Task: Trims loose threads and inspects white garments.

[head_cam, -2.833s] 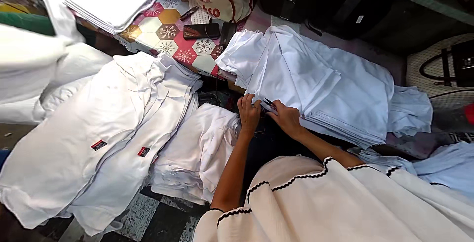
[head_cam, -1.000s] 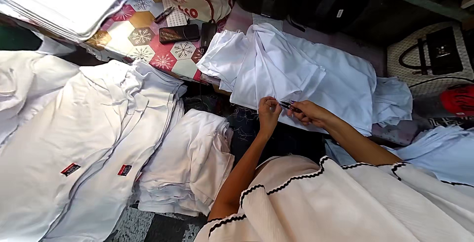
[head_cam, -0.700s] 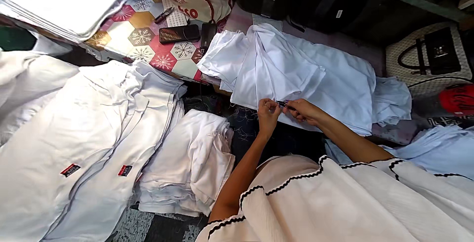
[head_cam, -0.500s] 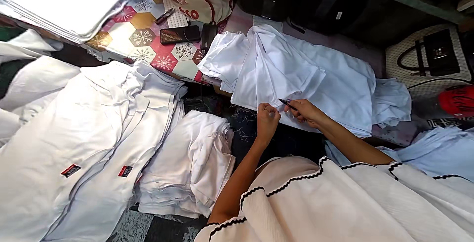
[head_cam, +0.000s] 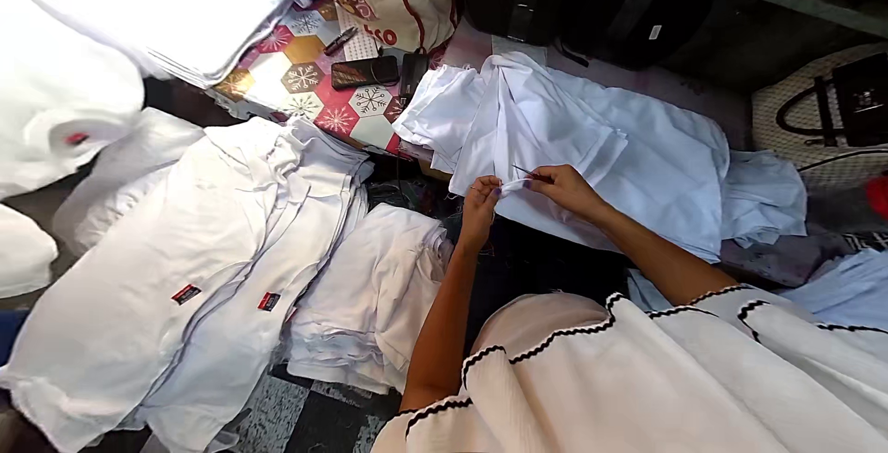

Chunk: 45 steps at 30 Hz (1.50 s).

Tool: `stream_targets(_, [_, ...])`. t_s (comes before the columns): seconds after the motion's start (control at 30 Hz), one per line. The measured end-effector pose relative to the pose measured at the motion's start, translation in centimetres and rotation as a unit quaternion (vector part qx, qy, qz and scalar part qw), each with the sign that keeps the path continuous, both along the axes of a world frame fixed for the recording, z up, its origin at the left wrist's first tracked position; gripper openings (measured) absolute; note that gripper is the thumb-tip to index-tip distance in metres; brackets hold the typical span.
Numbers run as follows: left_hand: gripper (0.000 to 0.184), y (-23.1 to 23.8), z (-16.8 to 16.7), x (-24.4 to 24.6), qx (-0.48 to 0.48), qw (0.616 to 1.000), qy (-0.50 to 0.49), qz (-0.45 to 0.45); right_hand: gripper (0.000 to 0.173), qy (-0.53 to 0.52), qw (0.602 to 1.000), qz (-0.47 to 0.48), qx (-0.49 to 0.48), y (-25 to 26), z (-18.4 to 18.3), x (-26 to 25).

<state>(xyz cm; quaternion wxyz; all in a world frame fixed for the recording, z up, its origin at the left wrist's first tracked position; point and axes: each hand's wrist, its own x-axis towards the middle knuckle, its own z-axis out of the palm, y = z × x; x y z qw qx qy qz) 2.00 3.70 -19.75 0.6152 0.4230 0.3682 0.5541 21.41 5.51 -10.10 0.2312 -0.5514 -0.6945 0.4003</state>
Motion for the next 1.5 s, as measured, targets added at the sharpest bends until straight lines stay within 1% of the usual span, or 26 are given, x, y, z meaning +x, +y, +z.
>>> stream_targets(0.03, [0.022, 0.0, 0.0, -0.4, -0.016, 0.999, -0.05, -0.004, 0.019, 0.053, 0.996, -0.011, -0.066, 0.3, 0.4, -0.7])
stream_targets(0.07, [0.025, 0.0, 0.1, -0.6, -0.02, 0.997, -0.075, 0.002, 0.019, 0.099, 0.987, -0.015, -0.124, 0.7, 0.6, -1.3])
stream_targets(0.13, [0.041, 0.0, 0.9, -1.0, 0.001, 0.997, -0.072, 0.016, 0.02, 0.164, 0.967, -0.014, -0.194, 1.5, 1.2, -2.4])
stream_targets(0.17, [0.041, 0.0, 1.2, -1.2, 0.024, 0.998, -0.05, 0.032, 0.02, 0.181, 0.961, -0.011, -0.211, 1.8, 1.5, -3.0])
stream_targets(0.27, [0.017, -0.3, 1.7, -2.2, 0.111, 0.986, 0.047, 0.119, 0.018, 0.182, 0.951, 0.0, -0.248, 2.8, 1.9, -4.7])
stream_targets(0.3, [0.014, -0.4, 1.7, -2.8, 0.127, 0.979, 0.081, 0.138, 0.018, 0.174, 0.951, 0.005, -0.255, 3.1, 1.9, -5.1])
stream_targets(0.37, [0.011, -1.0, 2.2, -3.9, 0.11, 0.97, 0.142, 0.167, 0.018, 0.158, 0.954, 0.014, -0.256, 3.5, 1.8, -5.8])
stream_targets(0.43, [0.012, -1.5, 2.6, -4.6, 0.085, 0.961, 0.187, 0.187, 0.019, 0.143, 0.958, 0.017, -0.247, 3.6, 1.9, -6.3])
stream_targets(0.47, [0.014, -1.7, 2.7, -4.9, 0.087, 0.955, 0.208, 0.194, 0.019, 0.135, 0.96, 0.02, -0.244, 3.7, 2.0, -6.5])
stream_targets(0.5, [0.018, -1.8, 2.6, -5.0, 0.104, 0.947, 0.233, 0.194, 0.018, 0.127, 0.962, 0.025, -0.239, 3.8, 2.0, -6.7])
stream_targets(0.57, [0.029, -1.5, 2.2, -4.9, 0.173, 0.921, 0.294, 0.19, 0.018, 0.114, 0.966, 0.035, -0.23, 3.9, 1.9, -7.0])
stream_targets(0.6, [0.025, -1.4, 1.9, -4.7, 0.196, 0.904, 0.321, 0.202, 0.018, 0.108, 0.967, 0.041, -0.228, 3.9, 1.8, -7.2])
stream_targets(0.63, [0.017, -1.3, 1.6, -4.5, 0.203, 0.893, 0.339, 0.216, 0.019, 0.102, 0.967, 0.047, -0.227, 3.9, 1.6, -7.4])
stream_targets(0.67, [0.012, -1.3, 1.4, -4.5, 0.199, 0.888, 0.35, 0.221, 0.018, 0.099, 0.968, 0.052, -0.225, 3.9, 1.4, -7.5])
stream_targets(0.77, [0.01, -1.7, 0.9, -5.1, 0.168, 0.891, 0.366, 0.208, 0.025, 0.095, 0.974, 0.054, -0.2, 3.5, 1.1, -7.4])
stream_targets(0.8, [0.011, -2.0, 0.7, -5.5, 0.151, 0.896, 0.366, 0.201, 0.03, 0.092, 0.976, 0.047, -0.192, 3.1, 1.7, -7.2])
stream_targets(0.87, [0.014, -2.8, 0.3, -6.0, 0.105, 0.91, 0.353, 0.193, 0.048, 0.09, 0.976, 0.037, -0.193, 2.0, 3.0, -6.7])
stream_targets(0.9, [0.015, -3.2, 0.1, -6.2, 0.079, 0.915, 0.345, 0.194, 0.052, 0.094, 0.973, 0.04, -0.206, 1.6, 3.2, -6.3])
stream_targets(0.97, [0.015, -3.7, 0.1, -6.4, 0.041, 0.92, 0.336, 0.198, 0.051, 0.094, 0.957, 0.054, -0.269, 1.2, 3.2, -6.0])
stream_targets(1.0, [0.015, -3.9, 0.1, -6.5, 0.037, 0.92, 0.334, 0.2, 0.05, 0.087, 0.949, 0.059, -0.298, 1.1, 2.9, -6.1])
stream_targets(1.13, [0.012, -4.2, 0.4, -6.2, 0.067, 0.915, 0.34, 0.207, 0.049, 0.066, 0.931, 0.049, -0.355, 1.4, 1.1, -6.7])
stream_targets(1.2, [0.011, -4.4, 0.5, -6.0, 0.083, 0.912, 0.341, 0.21, 0.047, 0.08, 0.926, 0.043, -0.366, 1.7, 0.7, -7.2])
stream_targets(1.3, [0.011, -4.7, 0.3, -6.0, 0.098, 0.91, 0.337, 0.219, 0.045, 0.085, 0.931, 0.032, -0.354, 2.0, 0.2, -7.6])
stream_targets(1.43, [0.011, -5.3, -0.3, -6.6, 0.09, 0.903, 0.343, 0.242, 0.045, 0.083, 0.932, 0.027, -0.353, 1.8, 0.2, -7.3])
stream_targets(1.5, [0.012, -5.6, -0.5, -6.9, 0.082, 0.905, 0.343, 0.239, 0.046, 0.076, 0.929, 0.025, -0.362, 1.7, 0.0, -7.3])
